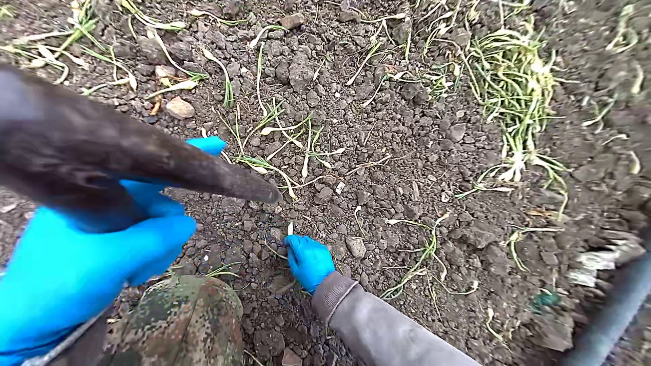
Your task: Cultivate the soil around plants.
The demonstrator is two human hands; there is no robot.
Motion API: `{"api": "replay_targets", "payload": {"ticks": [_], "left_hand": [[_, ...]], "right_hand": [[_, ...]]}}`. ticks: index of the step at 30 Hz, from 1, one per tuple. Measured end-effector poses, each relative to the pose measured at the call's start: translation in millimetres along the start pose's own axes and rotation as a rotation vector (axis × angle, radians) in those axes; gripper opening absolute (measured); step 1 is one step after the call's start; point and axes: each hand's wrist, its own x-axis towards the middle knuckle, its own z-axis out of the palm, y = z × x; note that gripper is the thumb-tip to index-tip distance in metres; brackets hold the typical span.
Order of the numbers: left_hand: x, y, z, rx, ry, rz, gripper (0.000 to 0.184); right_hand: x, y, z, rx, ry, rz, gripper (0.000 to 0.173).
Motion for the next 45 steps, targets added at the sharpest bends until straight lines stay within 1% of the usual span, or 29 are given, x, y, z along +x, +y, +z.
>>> {"api": "replay_targets", "payload": {"ticks": [2,3,4,6,9,11,12,13,15,17,19,21,22,24,26,27,28,29,30,31,33,34,36,37,38,40,41,43,45], "left_hand": [[1.2,-27.7,58.3,-0.009,0.014,-0.456,0.014],[12.5,-26.7,80.7,0.011,-0.064,-0.738,0.016],[19.1,-32.3,91.7,-0.002,-0.150,-0.928,0.016],[16.6,-41.0,91.3,-0.093,-0.169,-1.041,0.010],[8.0,-14.7,75.6,-0.147,-0.086,-1.007,0.009],[9.1,18.6,58.7,-0.115,-0.024,-0.891,0.011],[6.4,27.2,46.4,-0.105,-0.035,-0.784,0.019],[1.2,26.6,29.5,-0.081,-0.118,-0.669,0.025],[5.8,19.0,23.0,-0.010,-0.246,-0.608,0.024],[30.2,10.2,70.3,0.120,-0.157,-0.805,0.016],[35.1,-21.7,106.5,0.139,-0.205,-1.019,0.012],[23.9,-39.0,107.1,0.061,-0.223,-1.064,0.013],[17.4,-36.6,102.4,0.007,-0.206,-1.064,0.014],[11.2,-15.3,83.3,-0.070,-0.125,-1.053,0.013],[4.4,10.2,59.5,-0.093,0.020,-0.978,0.013],[-1.1,19.8,50.9,-0.085,0.101,-0.916,0.016],[-5.6,25.1,45.0,-0.052,0.171,-0.857,0.018],[-8.5,25.6,41.4,0.010,0.208,-0.809,0.016],[-8.1,21.4,39.2,0.089,0.210,-0.777,0.013],[-5.5,15.5,38.7,0.152,0.194,-0.763,0.011],[-0.2,7.5,36.4,0.215,0.127,-0.791,0.008],[2.1,5.9,34.1,0.208,0.100,-0.806,0.007],[0.5,5.2,29.6,0.163,0.077,-0.832,0.019],[-2.0,4.4,28.2,0.141,0.089,-0.838,0.017],[-5.1,2.8,26.7,0.115,0.105,-0.831,0.020],[-11.5,-2.6,25.9,0.066,0.147,-0.813,0.003],[-13.9,-5.9,23.8,0.025,0.165,-0.823,0.005],[-12.2,-9.4,13.4,-0.081,0.210,-0.882,0.010],[-5.5,1.8,-4.8,-0.221,0.318,-0.864,0.007]], "right_hand": [[-1.1,3.9,-11.8,0.001,0.024,0.061,0.042],[-0.7,2.9,-18.2,0.020,0.062,0.046,0.039],[0.6,0.4,-23.4,0.042,0.105,0.010,0.034],[7.3,-7.0,-27.5,0.085,0.202,-0.092,0.024],[17.3,-21.5,-21.5,0.093,0.144,-0.117,0.026],[20.5,-25.2,-13.0,0.084,0.055,-0.067,0.028],[19.8,-23.3,-7.4,0.066,0.035,-0.056,0.030],[18.5,-19.7,-1.4,0.051,0.072,-0.065,0.030],[15.6,-10.6,3.2,0.031,0.219,-0.103,0.026],[18.7,-5.6,-6.6,0.042,0.353,-0.151,0.021],[23.6,-10.0,-20.8,0.050,0.363,-0.173,0.019],[33.4,-22.9,-24.6,0.039,0.262,-0.184,0.020],[37.1,-32.0,-19.7,0.034,0.153,-0.184,0.022],[46.7,-53.3,-5.8,0.000,-0.164,-0.161,0.025],[57.4,-66.8,0.5,-0.052,-0.343,-0.190,0.027],[58.2,-67.4,-0.5,-0.067,-0.327,-0.221,0.028],[57.0,-63.7,-2.2,-0.063,-0.223,-0.256,0.032],[56.8,-58.2,-5.3,-0.028,-0.030,-0.276,0.034],[62.3,-54.3,-13.2,0.032,0.183,-0.245,0.036],[71.4,-54.5,-30.2,0.132,0.266,-0.114,0.045],[97.4,-54.2,-66.4,0.335,0.212,0.228,0.059],[109.2,-50.2,-81.1,0.393,0.157,0.310,0.059],[115.6,-40.6,-104.7,0.315,0.095,0.272,0.053],[113.0,-35.4,-115.0,0.245,0.118,0.222,0.050],[108.3,-29.5,-125.4,0.198,0.173,0.198,0.046],[96.1,-16.3,-143.4,0.168,0.335,0.204,0.033],[89.1,-8.6,-148.9,0.161,0.410,0.204,0.027],[72.5,3.3,-149.4,0.131,0.514,0.176,0.030],[52.5,0.2,-133.3,0.145,0.467,0.135,0.035]]}}
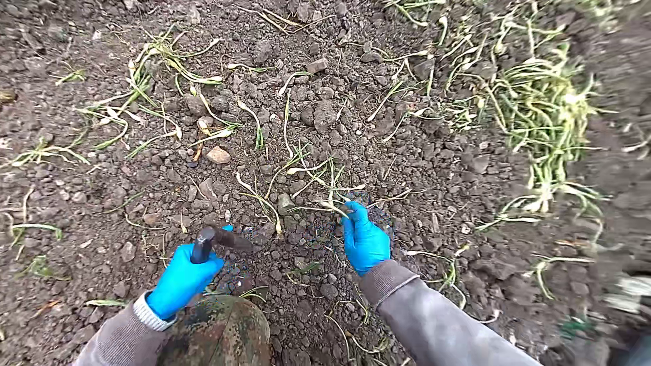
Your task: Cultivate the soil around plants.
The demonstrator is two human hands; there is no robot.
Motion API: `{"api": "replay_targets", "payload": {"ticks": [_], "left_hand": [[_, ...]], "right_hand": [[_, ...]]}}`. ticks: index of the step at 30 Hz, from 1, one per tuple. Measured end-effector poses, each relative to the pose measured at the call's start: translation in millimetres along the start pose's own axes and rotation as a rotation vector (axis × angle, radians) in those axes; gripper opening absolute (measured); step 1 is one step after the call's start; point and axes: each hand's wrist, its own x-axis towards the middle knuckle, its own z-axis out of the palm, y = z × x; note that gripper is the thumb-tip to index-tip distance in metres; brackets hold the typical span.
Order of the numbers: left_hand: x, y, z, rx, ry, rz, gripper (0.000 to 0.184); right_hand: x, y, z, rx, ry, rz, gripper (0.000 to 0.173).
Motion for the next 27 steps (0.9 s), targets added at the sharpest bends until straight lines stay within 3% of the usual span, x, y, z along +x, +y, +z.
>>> {"api": "replay_targets", "payload": {"ticks": [1,2,4,5,6,8,9,11,14,17,18,21,23,25,27], "left_hand": [[-3.5,12.9,-8.7,-0.082,-0.019,0.064,0.014],[-8.2,26.9,-17.8,-0.119,-0.074,0.157,0.009],[-10.5,52.6,-38.6,-0.067,-0.267,0.475,0.005],[-3.0,65.5,-49.2,0.054,-0.430,0.676,0.023],[1.1,84.5,-46.5,0.260,-0.509,0.769,0.037],[-1.9,119.6,-8.1,0.550,-0.435,0.455,0.049],[11.4,111.1,14.1,0.653,-0.395,0.267,0.052],[49.9,44.6,36.9,0.674,-0.441,0.071,0.063],[55.3,-25.3,28.5,0.492,-0.329,0.056,0.059],[35.0,7.0,12.5,0.494,-0.220,-0.037,0.010],[30.4,30.7,2.7,0.541,-0.240,-0.040,0.008],[15.1,73.4,-18.7,0.485,-0.289,0.197,0.026],[21.3,80.1,-8.2,0.430,-0.309,0.235,0.037],[48.6,51.0,18.1,0.538,-0.346,0.111,0.050],[74.5,0.6,36.0,0.572,-0.411,-0.082,0.057]], "right_hand": [[-15.2,-2.9,6.8,0.024,-0.051,-0.024,0.031],[-31.1,-8.4,14.9,0.048,-0.124,-0.042,0.026],[-56.9,-21.2,35.6,0.064,-0.307,-0.052,0.024],[-64.2,-27.5,45.1,0.055,-0.388,-0.040,0.027],[-67.4,-34.2,52.8,0.046,-0.426,-0.035,0.028],[-65.6,-49.3,59.3,0.049,-0.387,-0.032,0.024],[-61.2,-56.5,60.0,0.052,-0.324,-0.053,0.022],[-49.5,-69.8,61.0,0.049,-0.192,-0.130,0.018],[-27.9,-89.8,72.6,0.046,-0.150,-0.189,0.017],[-25.3,-101.3,97.1,-0.011,-0.380,-0.117,0.020],[-23.9,-103.6,104.8,-0.049,-0.484,-0.062,0.024],[-32.9,-95.5,113.9,-0.075,-0.480,-0.009,0.025],[-37.0,-88.9,106.3,-0.035,-0.372,-0.023,0.022],[-34.6,-84.8,94.9,0.004,-0.238,-0.062,0.016],[-30.8,-87.7,88.5,0.007,-0.222,-0.076,0.015]]}}
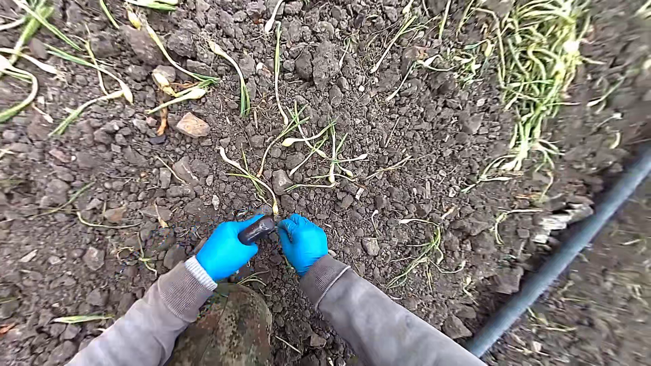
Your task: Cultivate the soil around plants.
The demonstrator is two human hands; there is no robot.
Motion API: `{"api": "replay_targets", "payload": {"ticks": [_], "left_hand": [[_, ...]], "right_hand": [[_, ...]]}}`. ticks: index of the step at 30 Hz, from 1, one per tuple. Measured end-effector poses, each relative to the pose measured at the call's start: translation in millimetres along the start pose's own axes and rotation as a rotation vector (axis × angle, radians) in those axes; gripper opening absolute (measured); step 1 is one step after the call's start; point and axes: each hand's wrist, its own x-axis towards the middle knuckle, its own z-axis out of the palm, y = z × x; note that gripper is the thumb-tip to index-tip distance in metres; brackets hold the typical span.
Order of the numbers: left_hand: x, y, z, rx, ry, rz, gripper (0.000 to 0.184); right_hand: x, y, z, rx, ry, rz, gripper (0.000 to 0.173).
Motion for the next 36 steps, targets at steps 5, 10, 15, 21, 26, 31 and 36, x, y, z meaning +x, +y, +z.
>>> {"api": "replay_targets", "payload": {"ticks": [5,10,15,21,26,31,36], "left_hand": [[-38.0,-4.3,-12.0,-0.119,0.112,-0.006,0.028],[-92.9,-20.6,-44.5,-0.088,0.349,0.421,0.064],[-82.7,-54.5,-63.6,-0.506,0.432,0.177,0.023],[-92.0,13.8,-97.3,-0.249,0.359,0.482,0.027],[-20.3,0.6,-74.1,0.128,0.000,0.054,0.074],[-66.1,20.1,-115.2,-0.172,0.169,0.179,0.013],[-35.7,21.2,-91.1,0.011,0.145,0.141,0.058]], "right_hand": [[15.9,-21.7,39.4,0.031,-0.450,0.103,0.023],[26.3,-10.2,46.4,-0.141,-0.036,-0.214,0.027],[101.6,0.9,-10.6,-0.485,-0.331,-0.287,0.045],[101.4,1.7,-22.3,-0.440,-0.324,-0.394,0.031],[56.8,4.1,-13.9,-0.151,-0.008,-0.387,0.023],[32.9,-11.3,4.7,-0.057,-0.086,-0.222,0.023],[36.8,-31.5,-2.7,0.020,-0.051,-0.155,0.023]]}}
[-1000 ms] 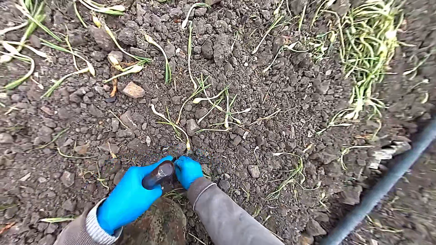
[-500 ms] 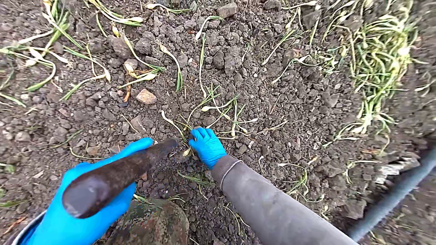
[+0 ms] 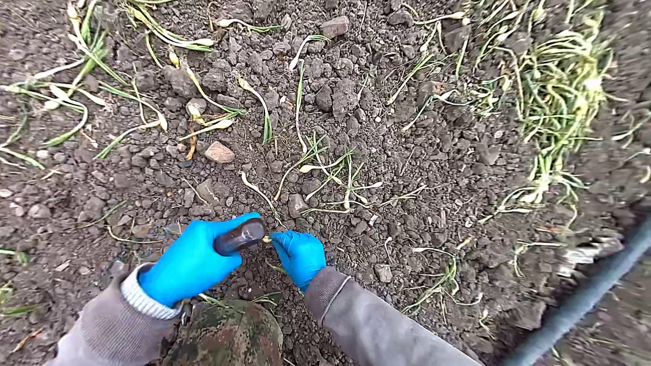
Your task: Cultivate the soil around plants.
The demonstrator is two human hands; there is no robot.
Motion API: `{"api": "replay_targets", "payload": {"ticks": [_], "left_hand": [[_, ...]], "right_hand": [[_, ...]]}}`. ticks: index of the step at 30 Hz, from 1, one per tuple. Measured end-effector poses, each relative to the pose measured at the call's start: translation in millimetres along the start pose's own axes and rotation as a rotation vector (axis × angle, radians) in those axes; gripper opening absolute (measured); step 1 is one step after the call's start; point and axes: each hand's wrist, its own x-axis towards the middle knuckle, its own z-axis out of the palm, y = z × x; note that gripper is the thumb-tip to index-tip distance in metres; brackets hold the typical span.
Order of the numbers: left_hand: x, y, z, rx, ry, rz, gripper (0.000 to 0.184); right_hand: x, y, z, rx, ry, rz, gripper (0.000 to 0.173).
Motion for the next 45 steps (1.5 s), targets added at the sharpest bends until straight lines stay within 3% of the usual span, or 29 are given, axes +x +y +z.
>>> {"api": "replay_targets", "payload": {"ticks": [1,2,3,4,6,7,9,11,13,14,17,18,21,23,26,28,30,32,34,35,37,39,40,43,45], "left_hand": [[14.4,-21.7,17.1,-0.067,-0.004,-0.105,0.042],[22.7,-41.8,29.7,-0.162,0.026,-0.176,0.016],[26.4,-57.1,33.3,-0.281,0.052,-0.223,0.004],[22.6,-65.6,32.1,-0.400,0.079,-0.254,0.010],[-4.9,-59.6,17.6,-0.462,0.131,-0.265,0.012],[-20.8,-48.6,6.6,-0.412,0.177,-0.208,0.007],[-52.5,-34.6,-8.2,-0.287,0.262,0.032,0.032],[-65.1,-36.5,-16.1,-0.190,0.316,0.185,0.058],[-60.2,-49.9,-11.9,-0.227,0.394,0.140,0.053],[-53.0,-61.0,-9.6,-0.293,0.414,0.071,0.046],[-42.4,-76.5,-22.8,-0.534,0.420,-0.075,0.030],[-45.9,-71.3,-33.4,-0.591,0.413,-0.053,0.040],[-58.4,-38.8,-66.5,-0.552,0.377,0.207,0.043],[-54.3,1.9,-79.7,-0.342,0.361,0.292,0.044],[-12.6,23.5,-69.3,0.070,0.177,0.025,0.059],[24.2,-4.1,-44.3,0.114,0.022,-0.115,0.061],[26.9,-29.0,-32.9,0.090,0.025,-0.150,0.067],[5.8,-44.3,-29.4,-0.039,0.116,-0.184,0.059],[-16.8,-45.0,-39.6,-0.149,0.265,-0.194,0.022],[-28.9,-40.3,-48.8,-0.194,0.312,-0.168,0.014],[-53.7,-23.7,-66.3,-0.333,0.330,-0.096,0.020],[-63.9,-6.4,-72.4,-0.357,0.325,-0.109,0.019],[-59.4,-16.8,-67.2,-0.331,0.345,-0.088,0.018],[-32.4,-86.2,-35.6,-0.336,0.412,-0.080,0.016],[-34.2,-107.0,-32.3,-0.553,0.434,-0.129,0.019]], "right_hand": [[3.8,-5.5,-4.1,0.018,0.027,-0.006,0.022],[9.4,-10.5,-5.6,0.027,0.054,-0.018,0.021],[18.4,-14.7,-2.5,0.025,0.081,-0.031,0.020],[25.5,-18.0,5.7,0.014,0.088,-0.035,0.020],[34.4,-29.3,30.5,-0.029,-0.071,0.016,0.021],[42.0,-36.2,41.5,-0.059,-0.225,0.071,0.024],[46.0,-44.3,56.6,-0.109,-0.387,0.089,0.027],[44.2,-42.6,58.1,-0.131,-0.290,-0.023,0.034],[47.5,-35.8,51.3,-0.143,-0.008,-0.132,0.032],[58.1,-32.8,42.4,-0.148,0.061,-0.095,0.033],[103.4,-30.0,14.9,-0.084,-0.030,0.286,0.035],[114.2,-28.2,12.5,-0.068,-0.062,0.356,0.028],[111.8,-23.9,16.7,-0.103,-0.052,0.233,0.018],[91.6,-17.2,20.1,-0.105,0.048,0.063,0.018],[72.3,-13.6,9.6,-0.052,0.120,-0.068,0.023],[72.5,-15.3,-1.6,-0.046,0.121,-0.131,0.021],[81.5,-22.0,-8.4,-0.074,0.132,-0.193,0.022],[87.3,-34.8,-3.5,-0.135,0.089,-0.234,0.023],[96.8,-55.5,10.4,-0.212,-0.045,-0.246,0.020],[102.0,-68.0,16.8,-0.239,-0.185,-0.205,0.021],[111.7,-87.5,32.7,-0.261,-0.459,-0.093,0.024],[113.0,-93.6,42.5,-0.228,-0.532,-0.058,0.027],[109.4,-86.9,43.0,-0.201,-0.443,-0.095,0.029],[105.2,-32.6,25.6,-0.220,0.054,-0.205,0.027],[119.2,1.0,-6.1,-0.338,0.055,-0.037,0.031]]}}
